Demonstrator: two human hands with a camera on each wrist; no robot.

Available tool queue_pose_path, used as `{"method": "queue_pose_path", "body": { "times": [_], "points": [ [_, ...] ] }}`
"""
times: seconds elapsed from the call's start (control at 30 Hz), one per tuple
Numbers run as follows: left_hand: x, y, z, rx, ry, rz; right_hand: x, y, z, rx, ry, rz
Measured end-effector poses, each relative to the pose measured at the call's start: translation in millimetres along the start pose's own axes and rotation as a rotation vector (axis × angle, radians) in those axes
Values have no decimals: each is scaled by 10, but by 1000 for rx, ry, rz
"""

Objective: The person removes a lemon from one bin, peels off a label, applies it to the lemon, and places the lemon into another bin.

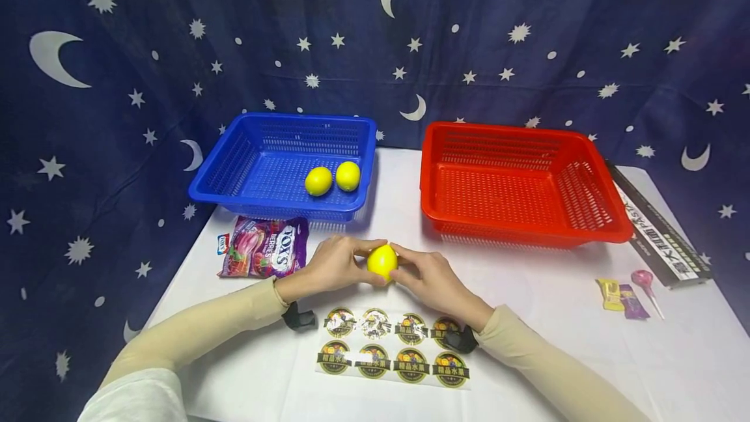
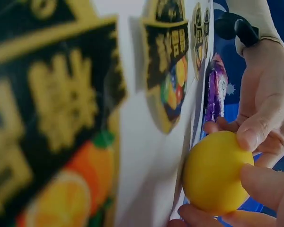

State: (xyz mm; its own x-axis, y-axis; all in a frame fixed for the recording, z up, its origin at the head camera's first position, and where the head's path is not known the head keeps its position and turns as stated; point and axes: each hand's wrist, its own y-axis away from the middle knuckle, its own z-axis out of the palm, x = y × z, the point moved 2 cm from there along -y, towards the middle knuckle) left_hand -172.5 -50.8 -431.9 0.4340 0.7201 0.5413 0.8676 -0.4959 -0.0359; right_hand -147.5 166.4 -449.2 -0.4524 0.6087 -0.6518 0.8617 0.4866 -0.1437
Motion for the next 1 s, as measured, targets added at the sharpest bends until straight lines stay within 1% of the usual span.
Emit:
{"method": "queue_pose_path", "body": {
  "times": [0.07,0.17,0.27,0.33,0.4,0.47,0.57,0.63,0.67,0.7,0.8,0.87,0.9,0.93,1.0],
  "points": [
    [-1,5,0,-1,1,-3,-9,-12,-5,-5,41,-10],
    [-8,26,-3,-11,5,2,-27,-1,-56,-25,86,-2],
    [-31,93,-12,-1,-22,2,-45,83,-155,-37,154,14],
    [-56,183,-22,19,-47,-11,-72,190,-224,-33,205,16],
    [-76,304,-35,52,-73,-21,-109,328,-267,-32,270,-4],
    [-83,440,-47,81,-81,-28,-153,475,-270,-48,325,-50],
    [-56,609,-34,92,-110,9,-198,678,-209,-73,392,-114],
    [-11,674,0,71,-148,50,-207,767,-150,-72,423,-149],
    [17,686,26,51,-174,79,-207,796,-122,-60,432,-158],
    [51,689,55,13,-208,107,-204,816,-99,-47,442,-157],
    [159,659,145,-116,-264,184,-193,834,-57,-21,466,-147],
    [214,626,196,-184,-272,227,-198,842,-44,-16,476,-141],
    [231,612,214,-210,-258,239,-200,847,-40,-16,479,-141],
    [240,599,230,-217,-239,243,-204,850,-34,-14,483,-145],
    [236,580,248,-206,-206,242,-209,857,-22,-3,492,-155]
  ]
}}
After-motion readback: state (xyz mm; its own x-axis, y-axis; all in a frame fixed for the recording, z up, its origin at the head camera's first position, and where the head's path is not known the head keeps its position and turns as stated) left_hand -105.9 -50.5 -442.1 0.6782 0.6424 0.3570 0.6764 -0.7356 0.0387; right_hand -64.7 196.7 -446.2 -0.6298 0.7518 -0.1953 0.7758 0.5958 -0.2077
